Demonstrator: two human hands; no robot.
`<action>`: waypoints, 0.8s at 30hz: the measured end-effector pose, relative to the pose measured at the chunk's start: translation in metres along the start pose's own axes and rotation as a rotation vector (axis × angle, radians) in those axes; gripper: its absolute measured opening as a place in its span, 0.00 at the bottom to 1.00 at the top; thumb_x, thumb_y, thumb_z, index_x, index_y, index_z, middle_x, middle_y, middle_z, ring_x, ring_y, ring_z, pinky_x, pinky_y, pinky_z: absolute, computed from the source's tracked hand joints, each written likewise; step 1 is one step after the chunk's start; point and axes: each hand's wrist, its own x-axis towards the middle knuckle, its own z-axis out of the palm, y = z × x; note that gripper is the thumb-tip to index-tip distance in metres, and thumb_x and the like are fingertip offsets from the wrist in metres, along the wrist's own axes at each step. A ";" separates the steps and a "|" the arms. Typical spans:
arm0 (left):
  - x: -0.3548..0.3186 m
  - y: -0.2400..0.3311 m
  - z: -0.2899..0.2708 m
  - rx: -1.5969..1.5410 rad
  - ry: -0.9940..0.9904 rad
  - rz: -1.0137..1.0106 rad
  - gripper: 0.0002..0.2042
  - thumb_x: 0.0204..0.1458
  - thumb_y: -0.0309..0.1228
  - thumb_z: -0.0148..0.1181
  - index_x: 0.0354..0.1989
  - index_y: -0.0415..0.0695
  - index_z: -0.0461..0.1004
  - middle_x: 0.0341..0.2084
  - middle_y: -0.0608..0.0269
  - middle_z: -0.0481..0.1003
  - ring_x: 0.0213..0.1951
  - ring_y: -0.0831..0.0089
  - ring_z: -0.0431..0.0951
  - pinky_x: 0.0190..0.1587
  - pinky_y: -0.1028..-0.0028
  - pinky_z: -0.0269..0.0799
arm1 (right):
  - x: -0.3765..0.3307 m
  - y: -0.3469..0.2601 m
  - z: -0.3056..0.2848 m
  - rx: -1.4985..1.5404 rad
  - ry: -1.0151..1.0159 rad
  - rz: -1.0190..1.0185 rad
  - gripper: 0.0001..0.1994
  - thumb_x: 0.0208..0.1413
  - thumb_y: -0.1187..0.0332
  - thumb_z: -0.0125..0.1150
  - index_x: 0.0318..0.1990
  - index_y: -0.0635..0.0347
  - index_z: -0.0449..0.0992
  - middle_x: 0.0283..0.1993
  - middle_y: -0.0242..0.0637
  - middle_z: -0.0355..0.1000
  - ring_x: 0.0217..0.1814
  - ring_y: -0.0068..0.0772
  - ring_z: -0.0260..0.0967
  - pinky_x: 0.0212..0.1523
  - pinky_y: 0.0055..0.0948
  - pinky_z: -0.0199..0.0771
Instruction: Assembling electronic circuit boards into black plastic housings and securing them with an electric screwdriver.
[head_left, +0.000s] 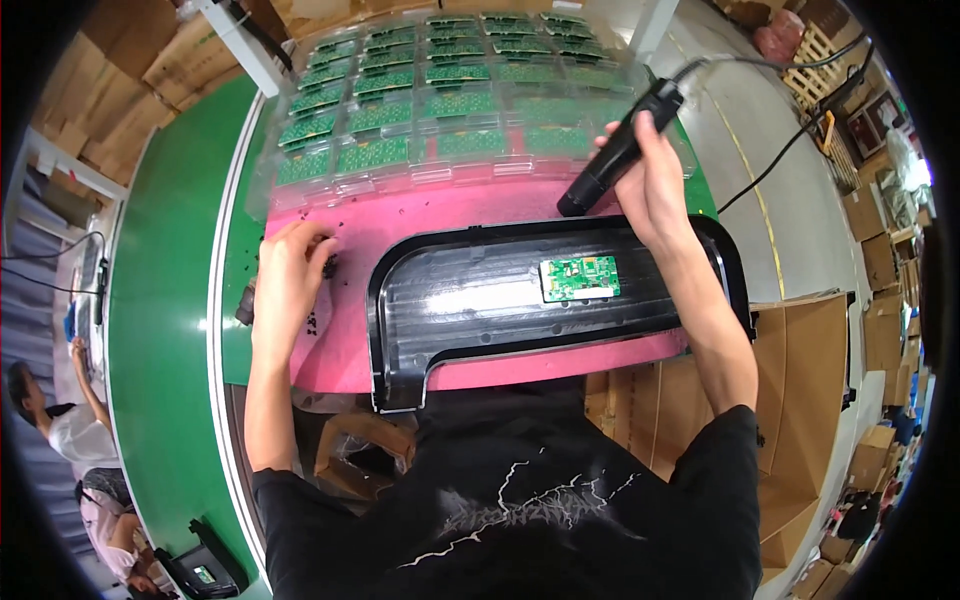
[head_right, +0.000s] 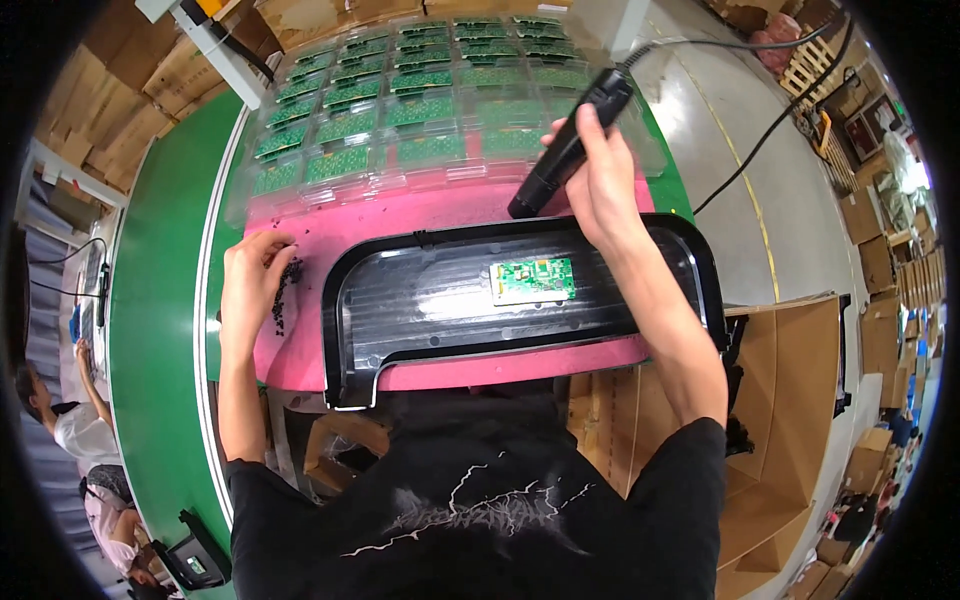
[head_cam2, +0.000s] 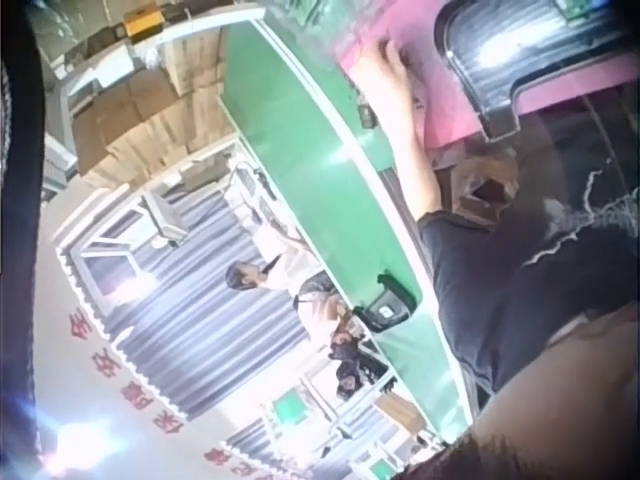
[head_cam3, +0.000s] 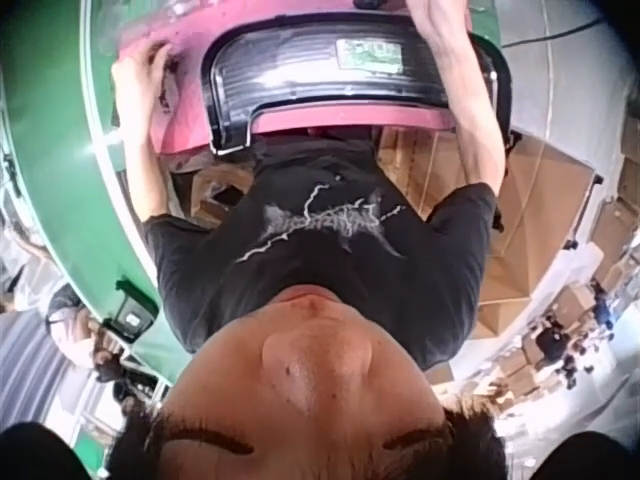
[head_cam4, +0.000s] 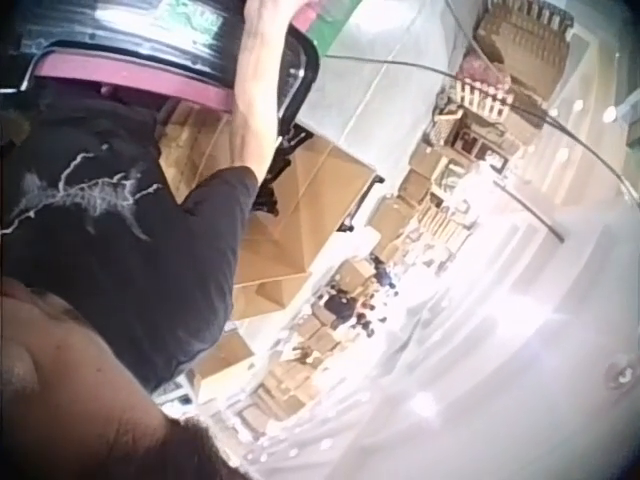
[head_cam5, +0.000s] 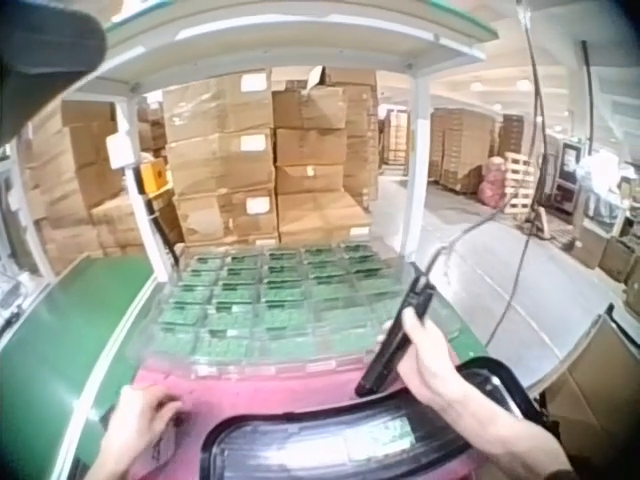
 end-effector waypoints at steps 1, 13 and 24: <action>0.001 0.007 0.001 0.006 -0.002 0.021 0.07 0.47 0.21 0.63 0.34 0.33 0.76 0.28 0.51 0.77 0.29 0.61 0.79 0.33 0.69 0.73 | 0.002 0.000 0.000 0.125 -0.022 -0.072 0.18 0.62 0.58 0.57 0.51 0.60 0.64 0.40 0.36 0.69 0.41 0.31 0.69 0.44 0.31 0.70; 0.031 0.141 0.044 -0.728 -0.218 0.376 0.06 0.47 0.19 0.65 0.34 0.35 0.78 0.31 0.58 0.79 0.34 0.74 0.79 0.38 0.76 0.75 | -0.079 -0.067 0.053 0.574 -0.169 -0.297 0.26 0.56 0.44 0.53 0.43 0.61 0.63 0.33 0.31 0.58 0.22 0.19 0.55 0.30 0.25 0.58; 0.034 0.144 0.053 -1.071 -0.578 0.064 0.06 0.49 0.17 0.62 0.35 0.34 0.80 0.32 0.57 0.80 0.33 0.75 0.79 0.39 0.77 0.76 | -0.114 -0.093 0.043 0.377 -0.367 -0.570 0.23 0.46 0.49 0.63 0.37 0.55 0.62 0.31 0.27 0.57 0.15 0.17 0.57 0.24 0.23 0.59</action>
